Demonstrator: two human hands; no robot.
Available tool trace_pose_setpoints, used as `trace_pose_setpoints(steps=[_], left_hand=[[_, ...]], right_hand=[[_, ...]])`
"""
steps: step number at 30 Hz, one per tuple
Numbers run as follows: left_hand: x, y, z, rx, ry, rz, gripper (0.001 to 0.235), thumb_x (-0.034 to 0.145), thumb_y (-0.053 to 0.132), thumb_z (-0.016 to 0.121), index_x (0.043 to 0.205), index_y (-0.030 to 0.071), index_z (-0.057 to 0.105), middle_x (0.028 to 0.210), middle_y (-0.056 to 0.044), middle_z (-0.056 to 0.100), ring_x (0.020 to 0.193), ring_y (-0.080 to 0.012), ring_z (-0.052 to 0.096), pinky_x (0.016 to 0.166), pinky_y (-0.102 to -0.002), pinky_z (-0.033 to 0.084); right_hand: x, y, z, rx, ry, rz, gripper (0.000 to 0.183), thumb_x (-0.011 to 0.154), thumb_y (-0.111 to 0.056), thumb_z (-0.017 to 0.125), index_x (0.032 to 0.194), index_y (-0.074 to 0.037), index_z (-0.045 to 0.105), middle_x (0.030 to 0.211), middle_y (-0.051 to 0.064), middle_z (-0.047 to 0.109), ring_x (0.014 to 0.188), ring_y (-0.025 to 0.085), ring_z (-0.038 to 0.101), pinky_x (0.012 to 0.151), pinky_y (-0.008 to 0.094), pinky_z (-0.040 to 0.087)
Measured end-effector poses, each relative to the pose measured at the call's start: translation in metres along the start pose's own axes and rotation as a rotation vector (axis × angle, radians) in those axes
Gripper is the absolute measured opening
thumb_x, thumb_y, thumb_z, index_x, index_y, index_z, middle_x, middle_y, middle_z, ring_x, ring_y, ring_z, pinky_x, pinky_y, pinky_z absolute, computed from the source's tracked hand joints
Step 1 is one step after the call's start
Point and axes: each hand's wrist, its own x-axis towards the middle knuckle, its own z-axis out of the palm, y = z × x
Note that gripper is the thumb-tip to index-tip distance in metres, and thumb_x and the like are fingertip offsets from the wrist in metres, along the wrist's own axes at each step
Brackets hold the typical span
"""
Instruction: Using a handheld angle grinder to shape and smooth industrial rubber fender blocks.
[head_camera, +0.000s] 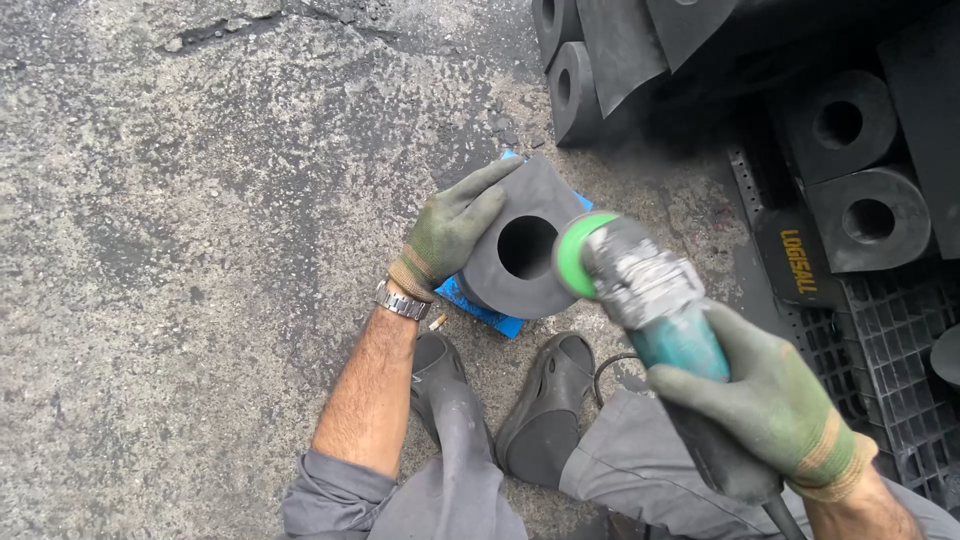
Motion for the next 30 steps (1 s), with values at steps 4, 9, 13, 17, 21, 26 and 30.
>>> trace_pose_setpoints(steps=[4,9,13,17,21,26,30], left_hand=[[-0.005,0.000,0.005,-0.018,0.080,0.017,0.044,0.102,0.027,0.055,0.140,0.007,0.063,0.133,-0.012,0.071,0.121,-0.0172,0.067,0.104,-0.030,0.055],[0.000,-0.017,0.006,-0.141,0.106,0.052,0.041,0.107,0.026,0.050,0.137,0.003,0.065,0.129,-0.012,0.072,0.119,-0.0151,0.067,0.104,-0.029,0.055],[-0.001,-0.016,0.005,-0.101,0.123,0.053,0.041,0.106,0.024,0.051,0.137,0.002,0.065,0.126,-0.011,0.074,0.113,-0.0137,0.069,0.099,-0.029,0.057],[-0.002,-0.017,0.007,-0.077,0.156,0.074,0.040,0.107,0.022,0.050,0.135,0.001,0.068,0.122,-0.012,0.076,0.110,-0.0141,0.070,0.097,-0.028,0.057],[-0.007,-0.027,0.007,0.519,0.225,0.569,0.036,0.115,0.021,0.041,0.140,0.003,0.061,0.135,-0.012,0.070,0.126,-0.0175,0.070,0.110,-0.027,0.058],[-0.024,-0.048,0.018,0.077,0.326,0.275,0.056,0.111,0.036,0.026,0.139,0.003,0.062,0.134,-0.014,0.070,0.125,-0.0231,0.067,0.110,-0.033,0.051],[-0.036,-0.084,0.022,0.055,0.373,0.238,0.059,0.112,0.040,0.022,0.145,0.003,0.054,0.143,-0.015,0.063,0.135,-0.0245,0.059,0.117,-0.036,0.045]], right_hand=[[-0.002,-0.007,-0.001,-0.011,0.125,0.249,0.058,0.075,-0.032,0.081,0.124,-0.003,0.072,0.096,0.017,0.075,0.080,0.028,0.079,0.071,0.043,0.062],[-0.005,-0.008,0.014,-0.064,0.004,0.018,0.073,0.067,-0.035,0.086,0.130,-0.007,0.067,0.099,0.009,0.075,0.087,0.020,0.074,0.076,0.034,0.061],[-0.006,-0.004,0.007,-0.083,-0.009,0.158,0.070,0.068,-0.037,0.085,0.130,-0.009,0.067,0.097,0.010,0.076,0.086,0.020,0.075,0.075,0.035,0.062],[-0.008,0.029,-0.010,-0.028,0.184,0.215,0.063,0.074,-0.033,0.081,0.130,-0.007,0.071,0.099,0.015,0.076,0.083,0.023,0.077,0.075,0.039,0.061],[-0.013,0.005,0.006,-0.082,0.090,0.232,0.066,0.070,-0.036,0.084,0.128,-0.009,0.069,0.098,0.013,0.075,0.084,0.022,0.074,0.074,0.038,0.062],[0.001,-0.055,0.032,-0.146,-0.126,0.108,0.064,0.065,-0.039,0.084,0.120,-0.012,0.068,0.096,0.009,0.075,0.087,0.017,0.073,0.077,0.034,0.059],[0.012,-0.079,0.027,-0.129,-0.104,0.105,0.064,0.069,-0.042,0.083,0.122,-0.012,0.067,0.093,0.011,0.075,0.084,0.020,0.074,0.076,0.035,0.060]])
